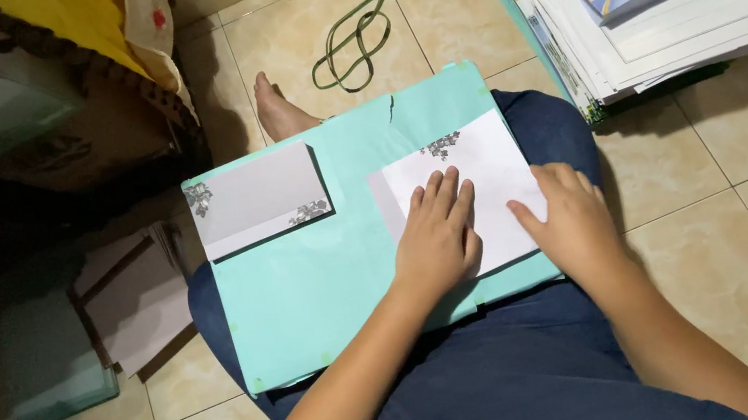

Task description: A person is sitting on the floor, carefully arranging and smoothing out decorative envelopes on a light blue board.

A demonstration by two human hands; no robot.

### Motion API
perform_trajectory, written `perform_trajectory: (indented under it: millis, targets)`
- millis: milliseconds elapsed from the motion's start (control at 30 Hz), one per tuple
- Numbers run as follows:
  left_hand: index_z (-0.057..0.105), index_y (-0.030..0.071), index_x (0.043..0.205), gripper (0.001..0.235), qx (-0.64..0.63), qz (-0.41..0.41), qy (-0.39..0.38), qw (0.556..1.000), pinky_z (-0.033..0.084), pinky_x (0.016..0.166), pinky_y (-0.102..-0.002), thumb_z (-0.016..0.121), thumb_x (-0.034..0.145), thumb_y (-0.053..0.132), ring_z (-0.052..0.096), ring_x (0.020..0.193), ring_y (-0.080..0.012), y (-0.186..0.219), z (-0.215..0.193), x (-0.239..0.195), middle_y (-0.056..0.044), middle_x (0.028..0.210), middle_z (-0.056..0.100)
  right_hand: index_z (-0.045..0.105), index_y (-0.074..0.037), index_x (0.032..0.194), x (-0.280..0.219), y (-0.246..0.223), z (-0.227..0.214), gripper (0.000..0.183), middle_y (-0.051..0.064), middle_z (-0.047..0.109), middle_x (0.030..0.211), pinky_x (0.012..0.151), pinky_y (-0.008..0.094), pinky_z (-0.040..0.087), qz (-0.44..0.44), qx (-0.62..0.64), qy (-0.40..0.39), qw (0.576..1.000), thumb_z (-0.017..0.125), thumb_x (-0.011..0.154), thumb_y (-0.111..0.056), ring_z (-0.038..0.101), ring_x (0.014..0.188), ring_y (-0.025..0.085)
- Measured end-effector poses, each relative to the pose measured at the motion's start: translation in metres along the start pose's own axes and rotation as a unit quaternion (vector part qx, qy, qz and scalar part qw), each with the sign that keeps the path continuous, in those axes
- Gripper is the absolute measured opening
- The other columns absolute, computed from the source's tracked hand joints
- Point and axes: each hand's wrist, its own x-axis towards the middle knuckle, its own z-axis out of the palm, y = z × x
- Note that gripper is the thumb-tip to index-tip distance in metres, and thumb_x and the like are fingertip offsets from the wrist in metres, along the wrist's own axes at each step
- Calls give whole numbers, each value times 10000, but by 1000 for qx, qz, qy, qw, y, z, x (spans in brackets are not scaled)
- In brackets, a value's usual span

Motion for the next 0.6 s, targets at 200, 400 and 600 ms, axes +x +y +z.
perform_trajectory:
  millis: [200, 400, 600]
  targets:
    - [585, -8, 1384, 550, -241, -28, 89, 966, 265, 1236, -454, 515, 1014, 392, 468, 1433, -340, -8, -19, -3, -216, 1458, 557, 728, -43, 1206, -8, -29, -46, 363, 164, 711, 1239, 1015, 455, 483, -156, 405, -36, 900, 470, 1027, -227, 644, 1213, 335]
    - [557, 51, 1434, 534, -425, -62, 135, 893, 346, 1201, -483, 549, 1031, 402, 479, 1418, -342, -18, -19, -8, -178, 1489, 542, 734, -41, 1177, -8, -46, -25, 284, 164, 716, 1211, 989, 471, 506, -235, 376, -60, 894, 545, 1002, -159, 668, 1174, 348]
    - [183, 19, 1616, 769, -451, -63, 235, 859, 186, 1250, -543, 539, 946, 144, 192, 1531, -424, -32, 11, -11, -253, 1664, 211, 694, -61, 1207, 0, -35, -3, 291, 139, 670, 1279, 1046, 507, 455, -305, 161, -1, 939, 646, 962, -210, 596, 1271, 348]
